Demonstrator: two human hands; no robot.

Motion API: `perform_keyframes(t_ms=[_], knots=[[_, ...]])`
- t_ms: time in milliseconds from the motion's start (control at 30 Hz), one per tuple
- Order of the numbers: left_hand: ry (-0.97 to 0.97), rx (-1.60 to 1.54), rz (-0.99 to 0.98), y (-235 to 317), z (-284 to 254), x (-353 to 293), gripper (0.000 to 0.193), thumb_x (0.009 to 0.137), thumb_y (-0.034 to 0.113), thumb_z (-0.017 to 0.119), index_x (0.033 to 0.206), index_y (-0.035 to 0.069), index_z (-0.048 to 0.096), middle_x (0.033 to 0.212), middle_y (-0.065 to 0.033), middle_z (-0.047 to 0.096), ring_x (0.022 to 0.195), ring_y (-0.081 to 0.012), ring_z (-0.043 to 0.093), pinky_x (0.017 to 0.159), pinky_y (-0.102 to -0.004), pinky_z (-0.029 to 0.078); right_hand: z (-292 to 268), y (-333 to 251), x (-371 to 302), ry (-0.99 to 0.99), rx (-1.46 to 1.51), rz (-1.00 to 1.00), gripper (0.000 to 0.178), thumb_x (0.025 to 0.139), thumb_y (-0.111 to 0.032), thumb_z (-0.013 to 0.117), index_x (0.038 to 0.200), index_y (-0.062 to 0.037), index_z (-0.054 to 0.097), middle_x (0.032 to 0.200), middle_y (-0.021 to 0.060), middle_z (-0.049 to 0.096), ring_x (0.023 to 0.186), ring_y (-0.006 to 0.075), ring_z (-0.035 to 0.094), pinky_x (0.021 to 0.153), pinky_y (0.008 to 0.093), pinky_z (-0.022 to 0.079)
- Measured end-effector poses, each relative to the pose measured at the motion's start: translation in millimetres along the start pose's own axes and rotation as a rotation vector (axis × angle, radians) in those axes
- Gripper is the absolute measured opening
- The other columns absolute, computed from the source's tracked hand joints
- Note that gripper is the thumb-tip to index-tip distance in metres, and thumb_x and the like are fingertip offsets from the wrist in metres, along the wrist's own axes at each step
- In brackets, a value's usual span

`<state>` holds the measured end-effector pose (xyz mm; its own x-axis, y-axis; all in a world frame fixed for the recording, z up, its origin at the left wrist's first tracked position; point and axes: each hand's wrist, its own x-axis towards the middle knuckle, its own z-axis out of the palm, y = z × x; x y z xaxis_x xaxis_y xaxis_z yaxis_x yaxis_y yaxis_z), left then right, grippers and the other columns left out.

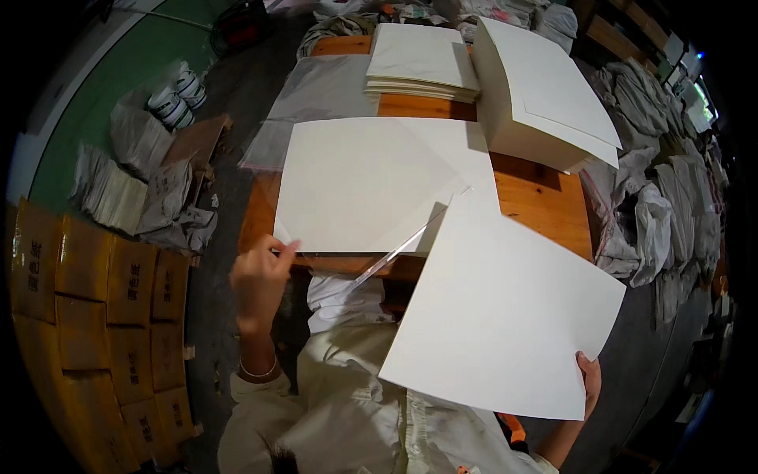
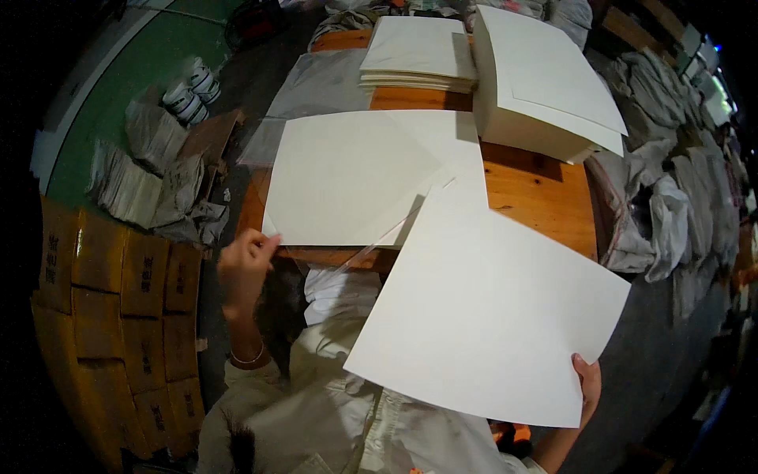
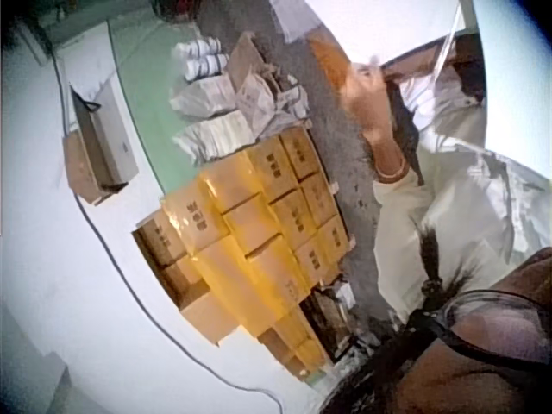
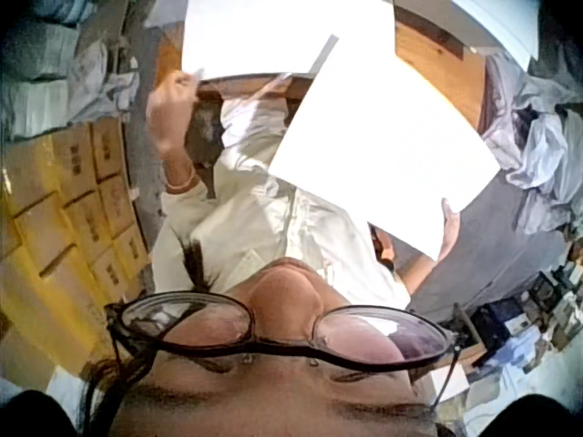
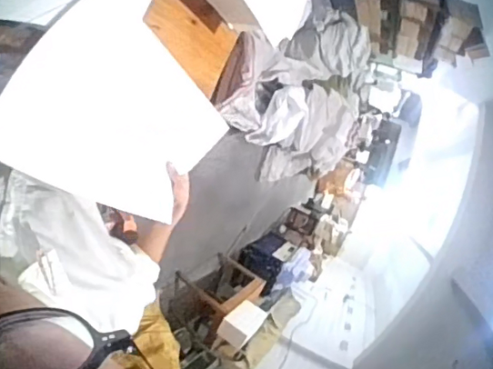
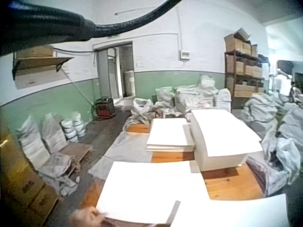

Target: The person sits on the floor at a low wooden table and handles stacks of white paper. They pick up sheets, fold them in half, and place them into clear plastic bags. The person repeats this process, handling the paper and bags by hand.

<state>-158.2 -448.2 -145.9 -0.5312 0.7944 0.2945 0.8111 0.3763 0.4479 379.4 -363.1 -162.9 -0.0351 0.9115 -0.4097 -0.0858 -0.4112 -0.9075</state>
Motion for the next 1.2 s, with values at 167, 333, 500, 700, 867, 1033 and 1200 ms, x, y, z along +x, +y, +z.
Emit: perform_keyframes(t_ms=[167,333,500,700,867,1033,1200], knots=[[0.064,-0.105,0.494,35,9,20,0.033,0.08,0.02,0.074,0.104,0.0,0.064,0.102,-0.0136,0.068,0.092,-0.027,0.066,0.076,-0.0338,0.053,-5,-8,-4,-0.059,-0.042,0.133,0.064,0.078,-0.022,0.069,0.128,0.0091,0.043,0.102,0.0229,0.062,0.084,0.0255,0.065,0.069,0.0354,0.055],[-0.414,0.2,0.372,52,37,30,0.053,0.081,0.028,0.069,0.123,-0.002,0.055,0.13,-0.019,0.055,0.119,-0.0334,0.054,0.099,-0.0396,0.046,-1,-21,-1,0.006,-0.115,0.181,0.069,0.075,-0.019,0.071,0.131,0.0092,0.042,0.11,0.025,0.06,0.095,0.0295,0.061,0.082,0.0407,0.05],[-0.488,0.276,0.437,53,42,34,0.053,0.083,0.025,0.065,0.125,-0.004,0.053,0.131,-0.0216,0.054,0.122,-0.0339,0.052,0.1,-0.0403,0.046,4,-41,5,-0.028,-0.189,0.246,0.067,0.075,-0.016,0.072,0.131,0.0067,0.044,0.11,0.0232,0.06,0.097,0.0293,0.061,0.086,0.0404,0.048],[-0.336,0.197,0.568,43,44,32,0.042,0.079,0.015,0.061,0.113,-0.01,0.057,0.119,-0.0236,0.06,0.114,-0.0347,0.057,0.085,-0.0389,0.054,3,-49,8,-0.09,-0.131,0.303,0.061,0.075,-0.013,0.072,0.128,0.0049,0.048,0.105,0.0171,0.064,0.09,0.0259,0.063,0.081,0.0392,0.051],[-0.346,0.226,0.596,48,44,35,0.032,0.078,0.015,0.062,0.1,-0.008,0.059,0.1,-0.0196,0.063,0.099,-0.0326,0.061,0.078,-0.0391,0.055,18,-60,-1,-0.014,-0.211,0.286,0.059,0.074,-0.014,0.073,0.125,0.0059,0.051,0.099,0.0184,0.065,0.083,0.0255,0.064,0.077,0.0382,0.052],[-0.584,0.266,0.443,58,38,47,0.047,0.084,0.026,0.063,0.117,-0.007,0.054,0.124,-0.0235,0.058,0.118,-0.0356,0.055,0.096,-0.0406,0.048,22,-69,-15,0.002,-0.247,0.317,0.058,0.074,-0.014,0.073,0.123,0.0072,0.051,0.098,0.0192,0.065,0.082,0.0257,0.064,0.074,0.0386,0.052],[-0.56,0.267,0.454,62,44,53,0.035,0.083,0.021,0.062,0.105,-0.006,0.059,0.116,-0.0237,0.061,0.107,-0.0357,0.061,0.086,-0.0393,0.053,22,-60,-19,0.013,-0.24,0.243,0.043,0.075,-0.02,0.071,0.11,0.0025,0.059,0.082,0.0111,0.066,0.069,0.02,0.063,0.061,0.0344,0.052]])
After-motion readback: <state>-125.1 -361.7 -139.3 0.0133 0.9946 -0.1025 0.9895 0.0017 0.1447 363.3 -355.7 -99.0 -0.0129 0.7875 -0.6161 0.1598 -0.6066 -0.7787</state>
